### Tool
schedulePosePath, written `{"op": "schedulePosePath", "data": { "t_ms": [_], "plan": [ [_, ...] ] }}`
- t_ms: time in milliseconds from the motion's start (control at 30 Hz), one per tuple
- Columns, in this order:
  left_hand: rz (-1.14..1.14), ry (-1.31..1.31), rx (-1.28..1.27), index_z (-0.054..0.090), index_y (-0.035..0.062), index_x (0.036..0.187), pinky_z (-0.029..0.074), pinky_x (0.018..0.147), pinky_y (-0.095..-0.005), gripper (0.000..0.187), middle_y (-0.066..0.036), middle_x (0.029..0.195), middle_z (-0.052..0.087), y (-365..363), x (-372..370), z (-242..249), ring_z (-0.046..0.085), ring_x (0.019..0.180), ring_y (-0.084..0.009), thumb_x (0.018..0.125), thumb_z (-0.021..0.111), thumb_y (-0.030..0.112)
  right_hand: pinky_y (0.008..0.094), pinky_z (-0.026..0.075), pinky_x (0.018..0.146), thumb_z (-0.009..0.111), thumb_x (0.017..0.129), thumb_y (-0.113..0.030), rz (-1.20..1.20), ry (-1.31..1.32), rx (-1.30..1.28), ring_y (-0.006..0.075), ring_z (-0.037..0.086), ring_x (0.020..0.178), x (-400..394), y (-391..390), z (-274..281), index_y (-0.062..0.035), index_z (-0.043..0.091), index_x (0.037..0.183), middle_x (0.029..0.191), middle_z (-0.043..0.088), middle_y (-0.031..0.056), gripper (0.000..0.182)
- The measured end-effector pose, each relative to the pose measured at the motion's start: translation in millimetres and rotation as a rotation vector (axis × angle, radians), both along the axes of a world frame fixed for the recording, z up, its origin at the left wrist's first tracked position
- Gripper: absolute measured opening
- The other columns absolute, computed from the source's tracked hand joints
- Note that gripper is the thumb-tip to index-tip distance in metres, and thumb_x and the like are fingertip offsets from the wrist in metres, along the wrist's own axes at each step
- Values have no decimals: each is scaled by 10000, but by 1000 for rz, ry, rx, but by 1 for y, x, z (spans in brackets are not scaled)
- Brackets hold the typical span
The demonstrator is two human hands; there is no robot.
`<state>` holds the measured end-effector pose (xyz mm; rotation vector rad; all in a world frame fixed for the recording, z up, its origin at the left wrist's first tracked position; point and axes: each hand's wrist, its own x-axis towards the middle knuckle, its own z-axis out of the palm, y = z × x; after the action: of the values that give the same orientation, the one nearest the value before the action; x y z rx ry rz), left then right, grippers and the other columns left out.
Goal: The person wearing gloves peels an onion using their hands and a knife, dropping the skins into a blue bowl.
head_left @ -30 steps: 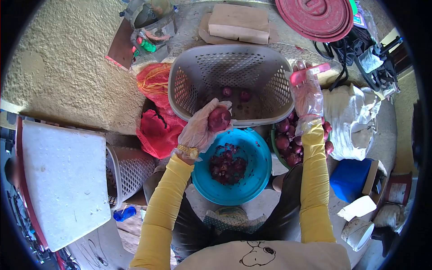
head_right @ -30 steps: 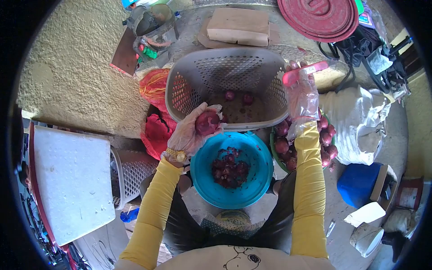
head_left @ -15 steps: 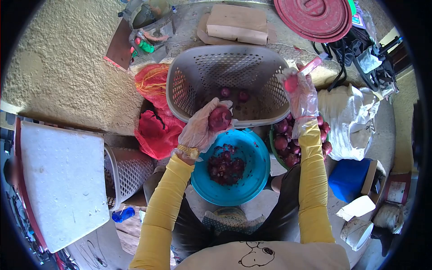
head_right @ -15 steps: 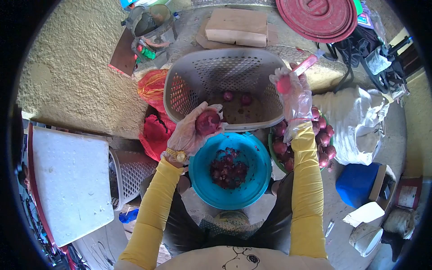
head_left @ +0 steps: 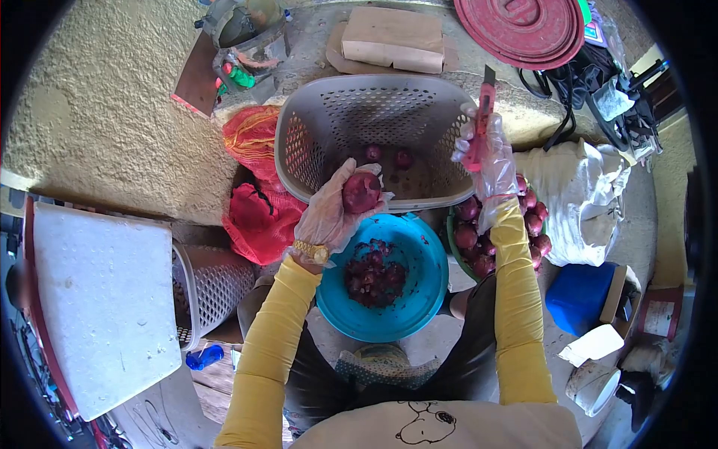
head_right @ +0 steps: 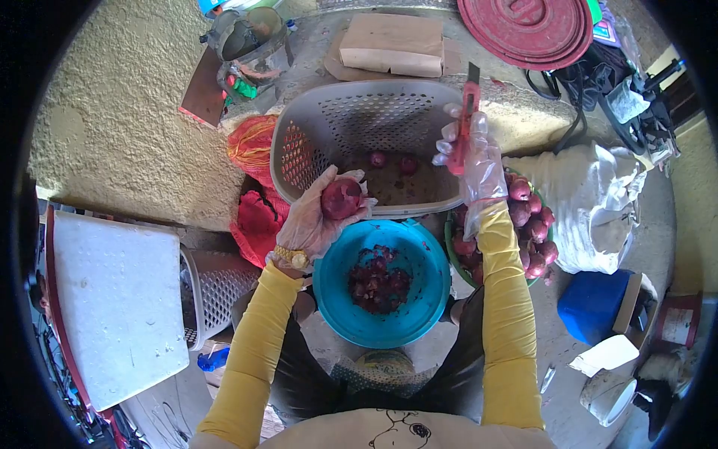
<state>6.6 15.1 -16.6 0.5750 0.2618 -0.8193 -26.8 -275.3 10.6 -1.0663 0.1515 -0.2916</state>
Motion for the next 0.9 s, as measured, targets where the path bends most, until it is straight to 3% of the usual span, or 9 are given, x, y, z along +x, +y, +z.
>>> {"op": "schedulePosePath", "data": {
  "t_ms": [67,167,400,500,600,633,800,867,900],
  "plan": [
    [-13,-14,9,557,-61,1339,613,945,-505,495,-204,1154,626,0,0,0,654,1010,-358,1077,576,359,347,509,781,560,1060,-510,293,-164,323,150,541,836,7,-2,-11,-35,476,1418,955,552,-7,601],
    [1,-17,5,556,-61,1340,605,958,-504,500,-206,1154,626,-2,1,-5,655,1007,-353,1080,567,366,385,487,888,575,1064,-468,250,-155,284,165,526,899,5,13,1,-14,451,1429,963,544,0,595],
    [6,-51,36,550,-65,1346,600,966,-500,510,-208,1152,628,-1,-1,2,655,1015,-359,1083,559,372,379,537,769,612,1042,-486,269,-87,277,162,566,799,4,24,-1,-36,527,1351,887,562,5,552],
    [-3,-32,-8,549,-64,1347,608,946,-498,520,-214,1155,632,-2,-1,1,660,1014,-365,1079,562,381,275,484,543,523,1085,-498,212,249,-87,77,512,614,-3,40,12,-33,596,1267,739,509,-48,505],
    [-10,-25,-9,556,-58,1342,622,916,-489,514,-219,1159,638,-3,0,2,667,1017,-366,1078,563,384,281,469,559,539,1095,-436,412,229,-339,85,472,606,-7,44,6,-44,602,1206,729,489,-23,412],
    [5,-36,7,559,-54,1340,626,906,-486,507,-220,1163,642,-4,0,2,669,1021,-365,1078,563,380,272,449,583,509,1119,-360,449,179,-144,87,440,620,-7,53,1,-30,590,1197,736,464,-25,349],
    [33,-79,24,567,-41,1337,631,894,-485,489,-216,1178,648,-1,2,-10,676,1019,-350,1079,562,374,287,497,683,566,1096,-358,480,62,-201,99,485,641,-5,62,-8,-43,614,1139,739,510,-39,322],
    [-17,-111,7,593,-43,1318,629,906,-469,470,-226,1199,667,0,1,-2,691,1029,-343,1082,559,362,311,476,662,704,1004,-375,420,115,-938,109,520,667,-12,68,15,-30,641,1014,752,555,-21,351],
    [-17,-110,8,593,-43,1318,629,906,-469,470,-226,1199,667,0,1,-9,691,1029,-343,1082,559,362,338,467,654,857,838,-427,398,231,-1071,116,519,688,-15,75,27,-14,650,905,753,588,3,467]
  ]
}}
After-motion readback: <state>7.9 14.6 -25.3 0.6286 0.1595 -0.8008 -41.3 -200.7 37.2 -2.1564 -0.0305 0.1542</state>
